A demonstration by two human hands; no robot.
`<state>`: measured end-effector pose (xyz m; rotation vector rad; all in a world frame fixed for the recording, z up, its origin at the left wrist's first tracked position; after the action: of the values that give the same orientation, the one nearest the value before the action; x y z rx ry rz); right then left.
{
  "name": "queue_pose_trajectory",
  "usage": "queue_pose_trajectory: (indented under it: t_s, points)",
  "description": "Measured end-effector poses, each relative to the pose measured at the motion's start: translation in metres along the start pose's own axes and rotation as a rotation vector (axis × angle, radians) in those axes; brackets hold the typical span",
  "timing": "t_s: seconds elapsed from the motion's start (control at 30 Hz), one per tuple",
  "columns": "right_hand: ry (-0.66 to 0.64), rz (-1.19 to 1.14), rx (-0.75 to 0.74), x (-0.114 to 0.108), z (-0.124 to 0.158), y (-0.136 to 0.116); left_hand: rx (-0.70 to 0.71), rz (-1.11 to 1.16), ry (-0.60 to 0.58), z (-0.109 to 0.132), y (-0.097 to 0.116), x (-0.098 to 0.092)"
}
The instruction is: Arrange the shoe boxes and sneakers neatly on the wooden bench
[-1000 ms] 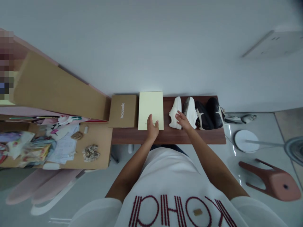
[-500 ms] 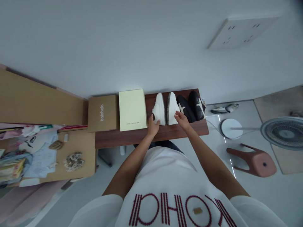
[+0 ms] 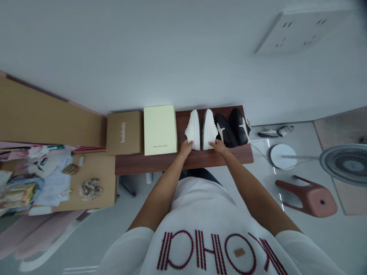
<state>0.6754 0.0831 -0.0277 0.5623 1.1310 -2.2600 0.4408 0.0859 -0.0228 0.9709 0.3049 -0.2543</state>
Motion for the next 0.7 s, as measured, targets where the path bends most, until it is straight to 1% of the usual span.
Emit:
queue_pose_trajectory:
  t_s: [0.1, 0.17, 0.23, 0.3, 0.4, 0.53, 0.6, 0.7]
  points:
    - [0.032, -0.007, -0.116, -0.004, 0.004, -0.011, 0.089, -0.08, 0.023, 0.006, 0.013, -0.002]
    - [0.07, 0.068, -0.181, -0.008, 0.009, -0.023, 0.145, -0.209, 0.034, 0.012, 0.025, -0.004]
    - [0.099, 0.208, -0.218, -0.011, 0.015, -0.037, 0.188, -0.364, 0.048, 0.017, 0.038, -0.006]
    - [0.111, 0.383, -0.223, -0.012, 0.02, -0.05, 0.224, -0.509, 0.052, 0.021, 0.05, -0.008]
    - [0.086, 0.611, -0.215, -0.008, 0.025, -0.069, 0.255, -0.681, 0.012, 0.023, 0.061, -0.008]
    - [0.016, 0.773, -0.202, 0.003, 0.024, -0.087, 0.244, -0.804, -0.05, 0.018, 0.064, -0.001]
    - [-0.006, 0.79, -0.198, 0.008, 0.021, -0.093, 0.225, -0.806, -0.052, 0.014, 0.062, 0.003]
    - [-0.018, 0.754, -0.193, 0.015, 0.016, -0.095, 0.211, -0.743, -0.028, 0.008, 0.057, 0.007]
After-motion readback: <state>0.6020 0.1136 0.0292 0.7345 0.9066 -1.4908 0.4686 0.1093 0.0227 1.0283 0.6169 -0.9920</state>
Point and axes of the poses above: each hand's wrist, its own z-axis away from the middle knuckle, its own x-axis out of the palm, y = z × x, the point moved 6 cm from there along -z, towards the middle knuckle, and after that the axes turned 4 degrees about z, right-handed, at the moved point
